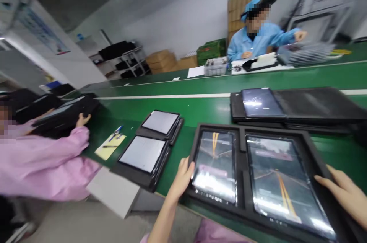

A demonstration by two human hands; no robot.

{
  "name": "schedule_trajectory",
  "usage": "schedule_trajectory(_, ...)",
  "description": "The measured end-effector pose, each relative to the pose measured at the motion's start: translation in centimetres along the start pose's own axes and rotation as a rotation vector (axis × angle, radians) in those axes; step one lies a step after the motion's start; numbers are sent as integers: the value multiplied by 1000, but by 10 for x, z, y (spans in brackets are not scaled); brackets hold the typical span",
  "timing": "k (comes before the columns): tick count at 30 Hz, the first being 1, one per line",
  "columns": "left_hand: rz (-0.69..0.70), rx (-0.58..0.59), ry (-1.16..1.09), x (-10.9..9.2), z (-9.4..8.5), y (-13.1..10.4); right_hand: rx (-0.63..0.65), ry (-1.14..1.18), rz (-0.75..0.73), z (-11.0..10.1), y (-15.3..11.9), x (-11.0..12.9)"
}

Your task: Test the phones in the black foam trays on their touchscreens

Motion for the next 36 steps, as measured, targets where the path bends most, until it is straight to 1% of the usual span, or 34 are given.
schedule_trajectory(2, -29, -13, -70, 21, -1, -22, 27, 112, 160, -1, -18, -12)
schedule_trajectory(3, -60, -28, -91, 31, 0, -31, 43, 143, 199, 0, -25, -12)
schedule_trajectory(5, -83, -54, -130, 43, 1, -43, 56, 126, 196, 0, -32, -6)
schedule_trajectory(6, -64, -63, -139, 42, 0, -44, 46, 97, 166, -2, -33, 0)
schedule_trajectory(8, 37, -59, -122, 28, -3, -38, -22, 22, 41, -11, -34, 20)
schedule_trajectory(10, 182, -15, -47, 5, -8, -27, -97, -71, -182, -22, -38, 48)
schedule_trajectory(11, 260, 17, -3, -7, -9, -20, -108, -117, -314, -25, -42, 64)
schedule_trajectory(13, 389, 57, 62, -26, -12, -6, -60, -194, -566, -26, -52, 91)
schedule_trajectory(14, 430, 63, 81, -33, -13, 1, -22, -221, -662, -26, -57, 101)
schedule_trajectory(16, 458, 58, 119, -40, -13, 16, 42, -253, -772, -25, -62, 114)
schedule_trajectory(18, 454, 56, 200, -43, -11, 29, 103, -245, -812, -23, -63, 121)
schedule_trajectory(21, 480, 63, 351, -49, -5, 41, 215, -192, -813, -15, -57, 128)
schedule_trajectory(23, 520, 62, 418, -53, -4, 40, 280, -192, -779, -6, -48, 133)
schedule_trajectory(25, 576, 76, 447, -56, -4, 31, 276, -224, -711, 2, -32, 136)
schedule_trajectory(27, 643, 138, 417, -56, -3, 15, 192, -265, -612, 5, -12, 137)
schedule_trajectory(29, 696, 225, 336, -51, 1, -7, 92, -313, -506, 6, 8, 134)
schedule_trajectory(31, 727, 262, 222, -42, 3, -31, 26, -359, -422, 8, 22, 129)
schedule_trajectory(33, 744, 220, 68, -33, 1, -51, -8, -369, -381, 9, 30, 124)
schedule_trajectory(35, 729, 109, -142, -24, -10, -63, -21, -335, -373, 10, 34, 120)
schedule_trajectory(36, 697, 39, -243, -20, -17, -64, -24, -310, -372, 9, 36, 119)
Point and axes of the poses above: each hand's wrist, its own y-axis towards the middle knuckle, its own z-axis out of the palm, x = y × z, the point moved 7 cm from there along y, towards the middle knuckle, and after that the axes turned 7 degrees about z, right-handed, at the moved point
